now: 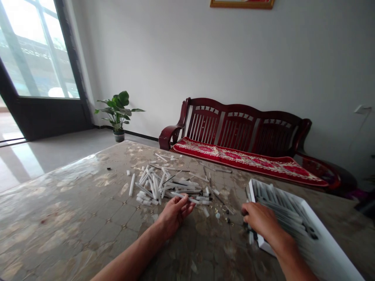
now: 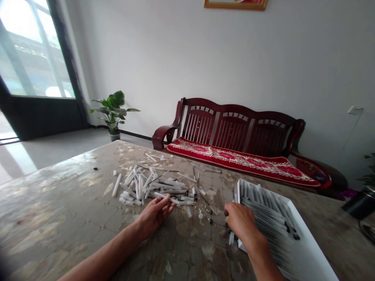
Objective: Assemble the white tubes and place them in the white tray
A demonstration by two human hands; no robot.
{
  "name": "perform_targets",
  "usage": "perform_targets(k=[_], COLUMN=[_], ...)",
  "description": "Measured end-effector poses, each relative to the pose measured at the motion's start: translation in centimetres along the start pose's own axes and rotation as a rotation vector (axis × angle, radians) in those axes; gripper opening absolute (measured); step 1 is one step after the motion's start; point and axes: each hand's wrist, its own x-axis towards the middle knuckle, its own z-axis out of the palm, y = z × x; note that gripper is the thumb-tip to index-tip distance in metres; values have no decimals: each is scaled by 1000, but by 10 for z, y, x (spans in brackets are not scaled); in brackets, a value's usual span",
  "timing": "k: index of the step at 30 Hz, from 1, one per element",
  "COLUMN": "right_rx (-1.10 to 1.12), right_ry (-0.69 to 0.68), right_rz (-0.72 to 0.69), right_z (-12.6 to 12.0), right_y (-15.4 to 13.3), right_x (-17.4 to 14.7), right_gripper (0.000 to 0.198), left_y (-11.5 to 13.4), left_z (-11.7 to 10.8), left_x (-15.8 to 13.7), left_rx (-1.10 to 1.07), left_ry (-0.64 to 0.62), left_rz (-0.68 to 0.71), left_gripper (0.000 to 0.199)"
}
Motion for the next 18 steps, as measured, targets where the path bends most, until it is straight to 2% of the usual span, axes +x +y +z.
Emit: perform_targets(k=[6,10,13,18], right_rx=[-36,104,428,1152], right_ry=[49,137,221,262], right_rz=[-25,-64,-149,-229], right_z=[21,29,28,28], right_y=[0,0,-19,-81], right_x=[-3,4,11,18], right_gripper=[25,17,16,19], left_y=[0,0,0,1], left_z=[-1,-2,-2,-4], left_x=[0,2,4,4], left_rx=[-16,-34,-37,-51], left_ry=[24,13,12,17], left_rz=[3,-2,3,26], left_gripper=[13,12,14,14])
